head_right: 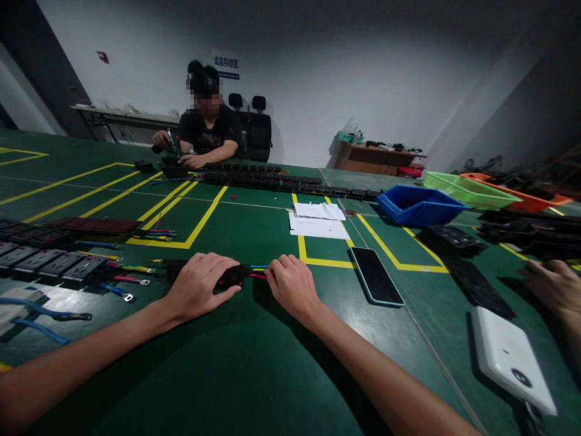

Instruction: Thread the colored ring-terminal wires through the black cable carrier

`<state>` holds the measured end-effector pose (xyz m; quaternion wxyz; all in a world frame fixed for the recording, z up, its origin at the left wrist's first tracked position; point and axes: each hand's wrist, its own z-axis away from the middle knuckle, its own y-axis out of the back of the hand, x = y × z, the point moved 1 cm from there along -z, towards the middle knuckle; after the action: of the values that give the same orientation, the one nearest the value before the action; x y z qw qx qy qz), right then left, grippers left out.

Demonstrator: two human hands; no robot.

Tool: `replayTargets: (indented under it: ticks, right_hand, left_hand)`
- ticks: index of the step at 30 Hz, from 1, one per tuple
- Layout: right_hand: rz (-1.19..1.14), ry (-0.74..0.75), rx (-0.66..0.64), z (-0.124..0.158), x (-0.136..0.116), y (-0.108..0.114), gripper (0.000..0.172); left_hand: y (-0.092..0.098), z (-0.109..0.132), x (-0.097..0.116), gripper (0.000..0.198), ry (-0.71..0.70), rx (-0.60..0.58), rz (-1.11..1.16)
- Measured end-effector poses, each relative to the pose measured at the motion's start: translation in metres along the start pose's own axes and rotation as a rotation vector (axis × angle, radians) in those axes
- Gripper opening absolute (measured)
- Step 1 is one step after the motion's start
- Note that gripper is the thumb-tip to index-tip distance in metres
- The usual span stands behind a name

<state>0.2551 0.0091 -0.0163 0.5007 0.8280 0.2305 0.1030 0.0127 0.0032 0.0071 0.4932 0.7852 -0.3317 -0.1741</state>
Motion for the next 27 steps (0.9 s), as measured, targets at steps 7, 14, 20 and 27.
replayTargets:
  ticks: [7, 14, 20, 27]
  right_hand:
    - [-0.028, -0.056, -0.023, 0.000, 0.001, -0.002, 0.024]
    - [-0.104, -0.066, -0.015, 0.003, 0.003, -0.002, 0.022]
    - [-0.123, -0.076, 0.136, 0.013, 0.022, 0.010, 0.019]
    - [-0.226, -0.206, 0.151, 0.020, 0.048, 0.013, 0.025]
  left_hand:
    - [0.000, -0.002, 0.000, 0.034, -0.022, -0.008, 0.016]
    - [-0.001, 0.001, 0.000, 0.036, -0.004, -0.008, 0.007]
    - [0.000, 0.004, -0.003, 0.038, 0.026, -0.011, -0.009]
    - [0.001, 0.003, -0.002, 0.040, 0.054, 0.006, -0.003]
